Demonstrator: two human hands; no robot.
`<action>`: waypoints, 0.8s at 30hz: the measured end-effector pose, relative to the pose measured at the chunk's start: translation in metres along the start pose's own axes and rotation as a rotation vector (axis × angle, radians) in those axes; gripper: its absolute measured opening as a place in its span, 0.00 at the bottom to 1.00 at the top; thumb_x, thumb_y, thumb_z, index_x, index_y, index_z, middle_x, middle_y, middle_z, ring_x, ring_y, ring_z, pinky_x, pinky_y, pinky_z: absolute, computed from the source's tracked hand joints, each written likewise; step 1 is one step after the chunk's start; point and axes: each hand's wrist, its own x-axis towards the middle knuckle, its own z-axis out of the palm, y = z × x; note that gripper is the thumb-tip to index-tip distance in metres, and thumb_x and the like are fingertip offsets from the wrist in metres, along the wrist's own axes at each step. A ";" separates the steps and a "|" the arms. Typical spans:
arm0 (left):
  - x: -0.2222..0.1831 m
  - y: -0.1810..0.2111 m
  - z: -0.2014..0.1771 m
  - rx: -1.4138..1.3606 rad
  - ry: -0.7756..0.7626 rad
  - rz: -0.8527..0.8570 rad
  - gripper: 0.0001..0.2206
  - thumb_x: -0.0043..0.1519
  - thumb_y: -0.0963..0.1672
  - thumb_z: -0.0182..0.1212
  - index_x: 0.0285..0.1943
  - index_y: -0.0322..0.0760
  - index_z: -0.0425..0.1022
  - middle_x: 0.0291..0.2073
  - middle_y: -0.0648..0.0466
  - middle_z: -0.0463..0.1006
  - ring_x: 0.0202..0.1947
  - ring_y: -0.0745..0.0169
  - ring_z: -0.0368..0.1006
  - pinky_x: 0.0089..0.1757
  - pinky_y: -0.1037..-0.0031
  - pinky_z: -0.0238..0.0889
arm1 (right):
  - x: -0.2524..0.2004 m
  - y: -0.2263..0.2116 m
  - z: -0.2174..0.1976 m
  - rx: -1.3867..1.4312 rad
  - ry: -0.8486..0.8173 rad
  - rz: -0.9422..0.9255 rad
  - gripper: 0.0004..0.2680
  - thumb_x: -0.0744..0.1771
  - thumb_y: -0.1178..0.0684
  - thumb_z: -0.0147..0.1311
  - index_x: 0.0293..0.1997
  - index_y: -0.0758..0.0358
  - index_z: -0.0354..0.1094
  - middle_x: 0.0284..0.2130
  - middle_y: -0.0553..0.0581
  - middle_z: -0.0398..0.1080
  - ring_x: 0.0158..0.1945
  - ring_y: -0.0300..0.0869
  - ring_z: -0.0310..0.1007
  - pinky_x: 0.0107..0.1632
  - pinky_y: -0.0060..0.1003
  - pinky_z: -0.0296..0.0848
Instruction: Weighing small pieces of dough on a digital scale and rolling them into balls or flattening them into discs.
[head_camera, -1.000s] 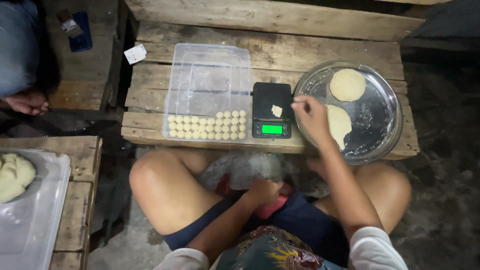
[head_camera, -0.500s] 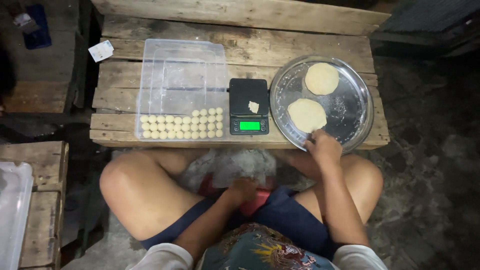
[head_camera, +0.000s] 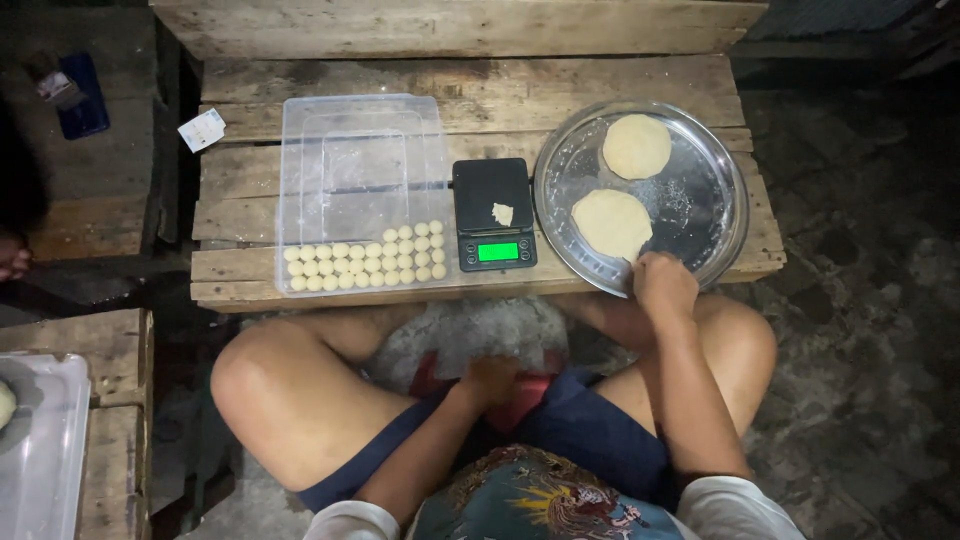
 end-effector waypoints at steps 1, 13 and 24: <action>-0.002 -0.001 -0.002 0.001 0.001 0.000 0.21 0.63 0.56 0.53 0.59 0.47 0.75 0.50 0.46 0.79 0.55 0.42 0.75 0.55 0.46 0.65 | -0.003 -0.003 -0.004 0.000 0.001 0.000 0.08 0.69 0.48 0.55 0.43 0.57 0.81 0.36 0.68 0.77 0.44 0.64 0.80 0.47 0.60 0.78; -0.019 0.004 -0.021 -0.012 0.043 0.055 0.19 0.64 0.53 0.50 0.55 0.41 0.76 0.46 0.42 0.81 0.52 0.39 0.78 0.52 0.48 0.67 | -0.021 -0.022 -0.044 0.223 0.077 0.013 0.07 0.68 0.56 0.58 0.44 0.71 0.77 0.35 0.74 0.76 0.43 0.67 0.79 0.45 0.59 0.76; -0.028 0.013 -0.033 0.054 0.041 0.026 0.19 0.62 0.50 0.53 0.57 0.37 0.74 0.45 0.40 0.80 0.49 0.38 0.78 0.50 0.47 0.67 | 0.015 0.018 -0.003 0.939 0.256 0.035 0.07 0.65 0.63 0.63 0.45 0.66 0.71 0.31 0.53 0.71 0.30 0.37 0.66 0.36 0.33 0.68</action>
